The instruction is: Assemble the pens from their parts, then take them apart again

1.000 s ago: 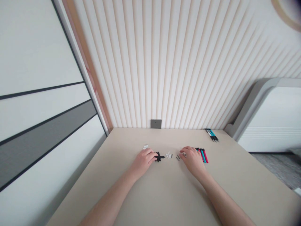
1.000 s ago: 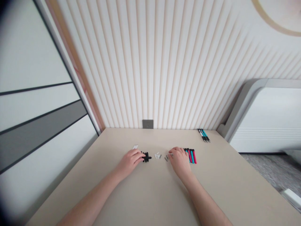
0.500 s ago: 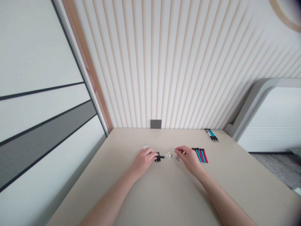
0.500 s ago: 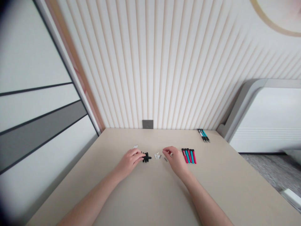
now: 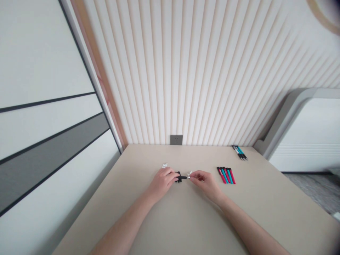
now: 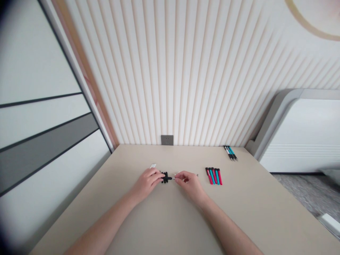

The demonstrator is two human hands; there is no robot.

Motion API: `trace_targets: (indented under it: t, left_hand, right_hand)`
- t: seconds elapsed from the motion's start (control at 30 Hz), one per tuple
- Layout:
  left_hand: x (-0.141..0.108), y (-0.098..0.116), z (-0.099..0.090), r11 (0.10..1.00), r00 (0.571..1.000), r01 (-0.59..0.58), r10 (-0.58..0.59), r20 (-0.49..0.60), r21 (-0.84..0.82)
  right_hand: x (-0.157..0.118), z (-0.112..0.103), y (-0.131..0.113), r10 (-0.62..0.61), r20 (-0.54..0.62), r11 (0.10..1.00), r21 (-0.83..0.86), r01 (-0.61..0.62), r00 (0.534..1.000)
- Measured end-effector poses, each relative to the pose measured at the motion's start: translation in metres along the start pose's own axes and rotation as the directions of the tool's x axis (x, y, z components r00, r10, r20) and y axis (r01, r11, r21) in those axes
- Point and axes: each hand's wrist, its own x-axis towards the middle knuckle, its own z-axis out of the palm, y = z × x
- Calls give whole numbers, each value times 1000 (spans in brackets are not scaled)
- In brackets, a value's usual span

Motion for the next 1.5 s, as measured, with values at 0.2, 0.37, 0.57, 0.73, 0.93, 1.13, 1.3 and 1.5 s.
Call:
trace_targets:
  t: [0.2, 0.37, 0.57, 0.73, 0.93, 1.13, 1.3, 1.5]
  left_hand:
    - [2, 5, -2, 999, 999, -48, 48, 0, 3]
    - [2, 6, -2, 998, 997, -70, 70, -18, -4]
    - [2, 6, -2, 998, 997, -67, 67, -43, -14]
    - [2, 8, -1, 997, 997, -75, 75, -24, -3]
    - [2, 6, -2, 998, 998, -59, 59, -10, 10]
    - [2, 7, -2, 998, 998, -68, 68, -12, -3]
    - [2, 8, -2, 997, 997, -73, 73, -11, -2]
    - [2, 6, -1, 997, 997, -72, 72, -4, 4]
  right_hand:
    - [-2, 3, -1, -21, 4, 1000, -12, 21, 1000]
    - [-2, 5, 2, -17, 3, 999, -29, 18, 1000]
    - [-3, 6, 0, -16, 2, 996, -86, 16, 1000]
    - [-4, 7, 0, -29, 32, 982, -184, 34, 999]
    - [-5, 5, -2, -103, 15, 978, -181, 104, 995]
    - [-7, 3, -8, -129, 55, 969, -206, 138, 990]
    - [-7, 4, -7, -107, 79, 958, -257, 124, 991]
    - [-7, 3, -12, -147, 87, 964, -211, 163, 985]
